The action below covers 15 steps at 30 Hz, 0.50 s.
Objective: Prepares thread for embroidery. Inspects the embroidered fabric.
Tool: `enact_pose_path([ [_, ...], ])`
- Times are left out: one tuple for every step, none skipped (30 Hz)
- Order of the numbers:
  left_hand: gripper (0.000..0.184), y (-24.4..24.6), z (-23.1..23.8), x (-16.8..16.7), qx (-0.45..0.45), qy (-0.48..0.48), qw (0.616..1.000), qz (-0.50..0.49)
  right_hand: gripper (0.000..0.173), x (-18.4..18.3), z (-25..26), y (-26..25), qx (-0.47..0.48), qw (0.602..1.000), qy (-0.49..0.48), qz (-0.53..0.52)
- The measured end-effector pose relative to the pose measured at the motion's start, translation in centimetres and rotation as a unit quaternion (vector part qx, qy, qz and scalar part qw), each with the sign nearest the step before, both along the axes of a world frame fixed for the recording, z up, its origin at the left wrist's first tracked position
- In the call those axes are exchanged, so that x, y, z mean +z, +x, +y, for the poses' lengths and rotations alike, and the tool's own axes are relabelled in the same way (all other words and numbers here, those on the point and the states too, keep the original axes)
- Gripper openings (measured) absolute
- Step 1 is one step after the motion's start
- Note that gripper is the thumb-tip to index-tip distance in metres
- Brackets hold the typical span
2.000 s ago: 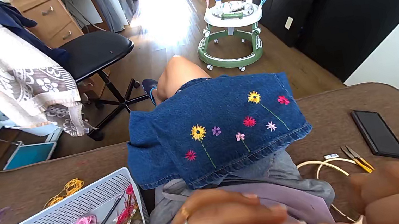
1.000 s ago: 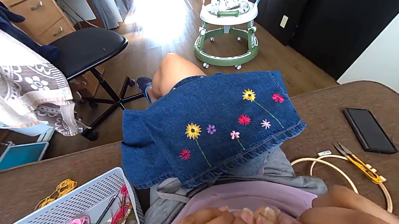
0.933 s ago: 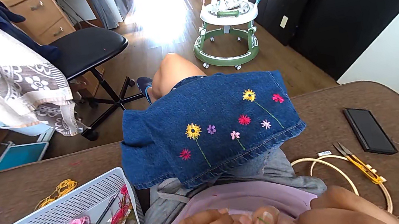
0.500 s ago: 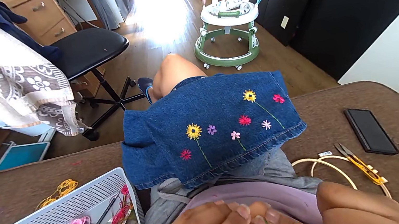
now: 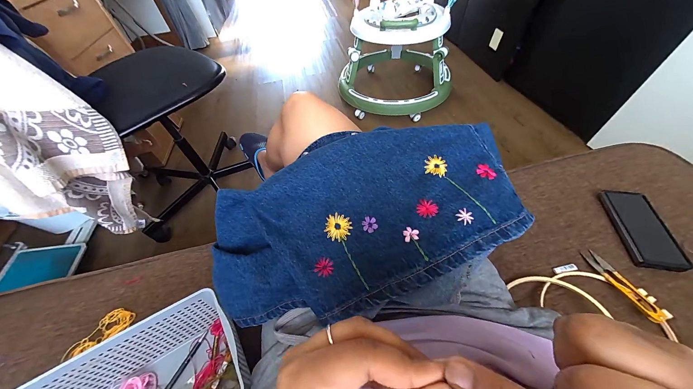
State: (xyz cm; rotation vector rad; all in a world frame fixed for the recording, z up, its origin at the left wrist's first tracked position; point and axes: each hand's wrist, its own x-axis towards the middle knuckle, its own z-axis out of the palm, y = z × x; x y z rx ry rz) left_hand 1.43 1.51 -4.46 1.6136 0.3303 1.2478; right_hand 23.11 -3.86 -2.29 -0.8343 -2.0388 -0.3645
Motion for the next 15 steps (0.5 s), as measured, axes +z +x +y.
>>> enact_pose_path([
  [0.007,-0.1,0.0,0.0,-0.002,0.002,1.0,-0.001,0.019,0.1,0.0,0.0,0.007,1.0,-0.007,0.008],
  [0.007,-0.2,0.0,0.1,-0.002,0.002,1.0,-0.001,0.018,0.1,0.0,0.0,0.015,0.999,-0.019,0.022],
  [0.007,-0.3,0.0,0.1,-0.002,-0.001,1.0,0.002,0.016,0.1,0.1,-0.1,0.023,0.999,-0.033,0.037],
  [0.007,-0.4,-0.1,0.1,-0.002,-0.006,1.0,0.002,0.014,0.0,0.1,-0.1,0.031,0.997,-0.044,0.055],
  [0.007,-0.5,0.0,0.1,-0.005,-0.013,1.0,-0.001,0.013,-0.1,0.2,-0.2,0.037,0.995,-0.051,0.072],
  [0.007,-0.7,0.0,0.0,-0.01,-0.023,1.0,-0.007,0.013,-0.1,0.2,-0.2,0.039,0.994,-0.056,0.084],
  [0.008,-0.9,0.1,0.0,-0.012,-0.031,0.999,-0.013,0.012,-0.1,0.3,-0.1,0.038,0.993,-0.057,0.092],
  [0.011,-1.1,0.3,-0.1,-0.014,-0.035,0.999,-0.017,0.012,-0.1,0.3,0.0,0.037,0.993,-0.06,0.097],
  [0.016,-1.4,0.4,-0.1,-0.017,-0.033,0.999,-0.012,0.012,-0.1,0.3,0.1,0.039,0.992,-0.062,0.1],
  [0.021,-1.5,0.5,-0.1,-0.025,-0.026,0.999,-0.001,0.012,0.0,0.3,0.1,0.04,0.992,-0.063,0.101],
  [0.024,-1.6,0.6,0.0,-0.036,-0.017,0.999,0.012,0.011,-0.1,0.3,0.1,0.041,0.992,-0.062,0.1],
  [0.023,-1.5,0.5,0.2,-0.043,-0.007,0.999,0.024,0.011,-0.1,0.3,0.0,0.042,0.992,-0.062,0.098],
  [0.02,-1.4,0.5,0.3,-0.044,0.005,0.998,0.035,0.012,-0.1,0.3,0.0,0.041,0.993,-0.064,0.095],
  [0.015,-1.1,0.4,0.5,-0.04,0.018,0.998,0.043,0.012,-0.1,0.3,-0.1,0.04,0.993,-0.066,0.093],
  [0.011,-1.0,0.4,0.6,-0.034,0.027,0.998,0.047,0.012,-0.1,0.4,-0.2,0.039,0.992,-0.068,0.095],
])
